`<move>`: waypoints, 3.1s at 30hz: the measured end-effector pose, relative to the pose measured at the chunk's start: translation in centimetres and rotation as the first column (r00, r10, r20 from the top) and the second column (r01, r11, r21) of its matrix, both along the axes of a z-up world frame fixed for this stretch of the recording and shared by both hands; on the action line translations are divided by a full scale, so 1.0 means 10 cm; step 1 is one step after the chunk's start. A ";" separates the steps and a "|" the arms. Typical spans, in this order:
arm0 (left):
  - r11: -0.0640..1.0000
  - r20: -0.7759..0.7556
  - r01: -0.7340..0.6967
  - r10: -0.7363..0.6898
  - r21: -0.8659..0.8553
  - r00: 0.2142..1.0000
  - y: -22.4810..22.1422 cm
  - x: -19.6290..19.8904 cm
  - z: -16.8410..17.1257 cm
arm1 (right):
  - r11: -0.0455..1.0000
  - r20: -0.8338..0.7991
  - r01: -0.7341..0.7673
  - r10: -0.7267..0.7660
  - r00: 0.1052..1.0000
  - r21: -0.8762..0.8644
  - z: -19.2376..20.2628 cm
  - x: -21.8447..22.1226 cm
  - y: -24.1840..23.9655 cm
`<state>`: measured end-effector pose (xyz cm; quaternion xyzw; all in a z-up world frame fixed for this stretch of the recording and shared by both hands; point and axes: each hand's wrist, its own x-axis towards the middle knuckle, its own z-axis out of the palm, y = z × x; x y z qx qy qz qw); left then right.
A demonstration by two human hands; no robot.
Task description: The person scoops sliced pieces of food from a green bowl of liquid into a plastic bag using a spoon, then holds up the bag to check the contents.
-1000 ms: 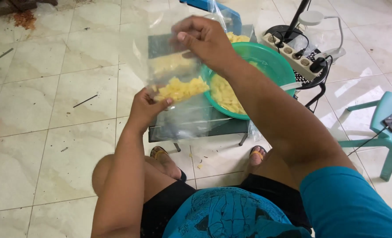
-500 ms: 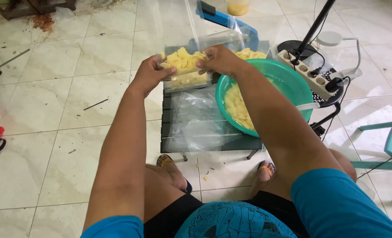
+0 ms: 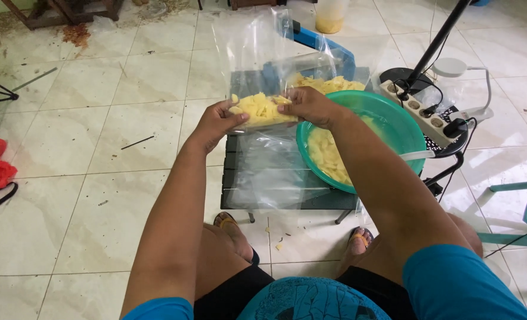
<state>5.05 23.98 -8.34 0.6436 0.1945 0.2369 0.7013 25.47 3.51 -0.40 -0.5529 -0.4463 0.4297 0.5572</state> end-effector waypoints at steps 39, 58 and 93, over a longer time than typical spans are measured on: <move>0.877 0.109 -0.307 0.287 0.371 0.952 -1.11 -0.61 0.14 | 0.981 0.291 -0.001 -0.056 0.955 0.192 -0.22 -0.19 -0.10; 0.800 0.235 -0.490 0.431 0.346 0.871 -1.62 -0.72 0.33 | 0.906 0.241 0.206 -0.307 0.921 0.370 0.01 -0.19 -0.06; 0.593 0.271 -0.390 0.283 0.704 0.920 -1.76 -0.39 -0.07 | 0.722 0.942 0.619 0.322 0.094 -0.309 -0.05 0.82 -2.25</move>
